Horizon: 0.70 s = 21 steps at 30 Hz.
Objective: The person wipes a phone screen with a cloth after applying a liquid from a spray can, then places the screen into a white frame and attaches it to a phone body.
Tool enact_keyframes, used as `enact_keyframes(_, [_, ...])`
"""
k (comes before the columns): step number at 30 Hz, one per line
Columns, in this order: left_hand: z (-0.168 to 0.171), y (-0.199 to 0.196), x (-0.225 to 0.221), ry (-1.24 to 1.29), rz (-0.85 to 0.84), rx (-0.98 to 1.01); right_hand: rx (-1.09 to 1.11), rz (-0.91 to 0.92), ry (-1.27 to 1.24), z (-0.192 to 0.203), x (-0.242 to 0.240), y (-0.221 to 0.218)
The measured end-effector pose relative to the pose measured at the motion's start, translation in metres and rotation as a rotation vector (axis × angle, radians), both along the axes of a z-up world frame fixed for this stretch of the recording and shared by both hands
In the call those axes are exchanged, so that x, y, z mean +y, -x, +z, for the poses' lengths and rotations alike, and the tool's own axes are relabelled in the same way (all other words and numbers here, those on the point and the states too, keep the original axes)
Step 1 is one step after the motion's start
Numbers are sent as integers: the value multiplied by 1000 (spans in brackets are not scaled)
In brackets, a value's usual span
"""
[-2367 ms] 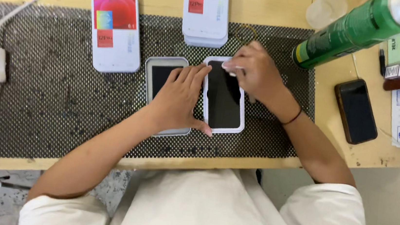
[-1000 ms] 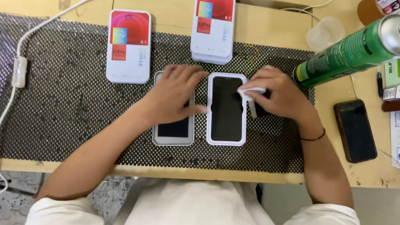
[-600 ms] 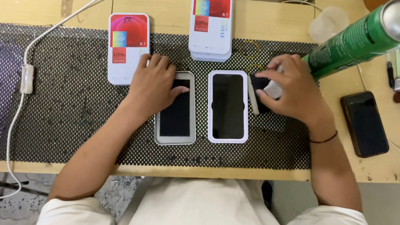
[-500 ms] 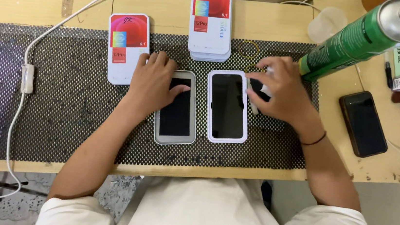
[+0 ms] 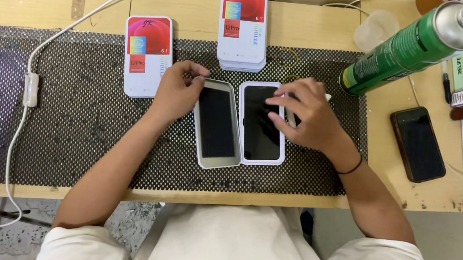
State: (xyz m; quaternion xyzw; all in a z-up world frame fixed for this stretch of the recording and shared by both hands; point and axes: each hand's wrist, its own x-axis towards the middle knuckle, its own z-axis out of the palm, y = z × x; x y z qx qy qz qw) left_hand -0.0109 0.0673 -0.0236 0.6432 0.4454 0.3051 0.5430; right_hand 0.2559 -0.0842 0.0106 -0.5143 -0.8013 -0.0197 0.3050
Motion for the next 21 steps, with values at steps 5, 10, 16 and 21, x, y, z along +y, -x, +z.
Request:
enact_keyframes(5, [31, -14, -21, 206, 68, -137, 262, 133, 186, 3, -4, 21])
enact_keyframes(10, [27, -26, -46, 381, -120, -407, 588, 187, 393, 3, -10, 28])
enact_keyframes(16, [35, -20, -56, -87, -471, -220, 766, 37, 593, 24, -13, 25])
enact_keyframes(21, [34, -13, -58, -648, -802, 517, 461, -251, 756, 26, -12, 8])
